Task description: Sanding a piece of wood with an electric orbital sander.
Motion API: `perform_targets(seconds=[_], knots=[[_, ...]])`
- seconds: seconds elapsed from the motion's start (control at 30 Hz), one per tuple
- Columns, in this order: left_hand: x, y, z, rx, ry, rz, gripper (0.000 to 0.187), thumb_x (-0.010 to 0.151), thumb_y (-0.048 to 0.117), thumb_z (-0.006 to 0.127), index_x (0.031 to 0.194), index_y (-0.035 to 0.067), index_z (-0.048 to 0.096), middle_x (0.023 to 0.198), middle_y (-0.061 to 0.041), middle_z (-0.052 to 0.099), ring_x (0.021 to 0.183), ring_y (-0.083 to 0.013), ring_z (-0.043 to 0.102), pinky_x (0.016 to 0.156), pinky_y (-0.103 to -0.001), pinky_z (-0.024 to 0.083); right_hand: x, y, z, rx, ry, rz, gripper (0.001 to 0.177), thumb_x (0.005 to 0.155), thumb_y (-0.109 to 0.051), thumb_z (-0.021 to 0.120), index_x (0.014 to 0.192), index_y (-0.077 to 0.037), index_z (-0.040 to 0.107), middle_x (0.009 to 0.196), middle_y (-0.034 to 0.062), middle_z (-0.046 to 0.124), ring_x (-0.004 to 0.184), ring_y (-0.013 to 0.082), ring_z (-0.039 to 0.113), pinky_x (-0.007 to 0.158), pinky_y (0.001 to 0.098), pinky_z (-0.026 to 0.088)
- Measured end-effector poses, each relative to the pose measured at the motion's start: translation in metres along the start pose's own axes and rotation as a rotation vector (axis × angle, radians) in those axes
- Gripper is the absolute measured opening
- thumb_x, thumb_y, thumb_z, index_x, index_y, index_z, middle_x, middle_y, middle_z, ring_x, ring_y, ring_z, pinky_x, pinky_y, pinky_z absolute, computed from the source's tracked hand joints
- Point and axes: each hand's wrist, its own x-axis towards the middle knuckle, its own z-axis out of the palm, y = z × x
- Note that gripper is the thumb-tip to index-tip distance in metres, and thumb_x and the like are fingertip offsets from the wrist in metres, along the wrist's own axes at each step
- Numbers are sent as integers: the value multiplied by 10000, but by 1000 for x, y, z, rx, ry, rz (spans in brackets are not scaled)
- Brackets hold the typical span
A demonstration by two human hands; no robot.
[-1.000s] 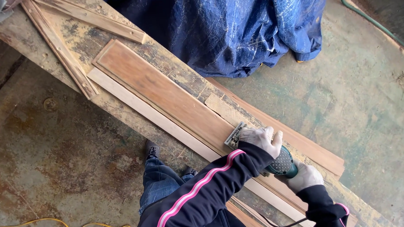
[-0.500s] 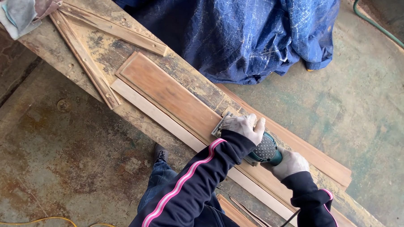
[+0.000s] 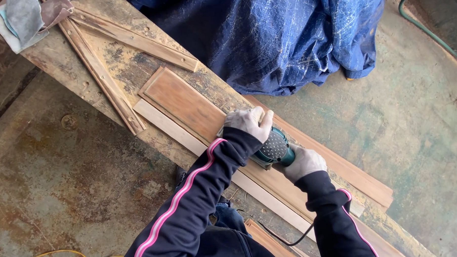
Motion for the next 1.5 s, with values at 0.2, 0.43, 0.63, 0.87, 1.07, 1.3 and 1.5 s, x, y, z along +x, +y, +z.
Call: perform_targets(seconds=[0.2, 0.43, 0.63, 0.87, 1.07, 1.3, 1.5], knots=[[21, -29, -26, -33, 60, 23, 427, 955, 447, 583, 710, 103, 646, 691, -154, 715, 695, -381, 715, 693, -515, 515, 14, -42, -5, 9, -1, -16, 556, 692, -551, 825, 1152, -250, 741, 956, 111, 783, 916, 320, 748, 821, 446, 583], [50, -59, -72, -14, 27, 3, 445, 976, 459, 557, 721, 119, 687, 696, -148, 723, 679, -361, 717, 722, -486, 523, 37, -99, -16, -29, -32, -22, 567, 712, -548, 834, 1164, -220, 735, 966, 121, 775, 913, 301, 754, 840, 426, 586], [71, -88, -104, 29, 72, 22, 432, 972, 465, 556, 729, 144, 714, 689, -146, 727, 672, -356, 712, 715, -485, 519, 50, -142, -20, -1, -10, -33, 541, 719, -534, 835, 1142, -209, 745, 975, 118, 772, 930, 301, 749, 856, 430, 579], [86, -118, -146, -21, 141, 137, 339, 985, 394, 601, 896, 120, 781, 786, -188, 725, 742, -395, 720, 681, -495, 550, 60, -186, -22, 116, 22, -112, 438, 722, -453, 811, 1086, -218, 749, 950, 138, 756, 908, 339, 735, 841, 468, 572], [80, -130, -169, -32, 26, 268, 292, 1099, 283, 603, 991, 81, 785, 907, -147, 747, 828, -302, 734, 792, -414, 558, 54, -195, -12, 244, 87, -105, 299, 734, -257, 711, 1015, -169, 762, 895, 176, 752, 870, 374, 736, 808, 488, 579], [52, -100, -138, 38, -3, 141, 340, 1117, 315, 562, 968, 117, 796, 860, -106, 756, 787, -258, 719, 783, -391, 546, 26, -153, -7, 301, 85, -120, 253, 762, -203, 695, 994, -129, 759, 908, 169, 755, 905, 362, 741, 836, 473, 580], [20, -55, -68, 25, 0, 187, 330, 1031, 371, 573, 965, 135, 794, 853, -152, 752, 769, -342, 731, 712, -440, 557, -4, -73, 3, 241, 1, -31, 341, 770, -215, 700, 1104, -154, 734, 933, 187, 749, 921, 373, 734, 857, 483, 573]])
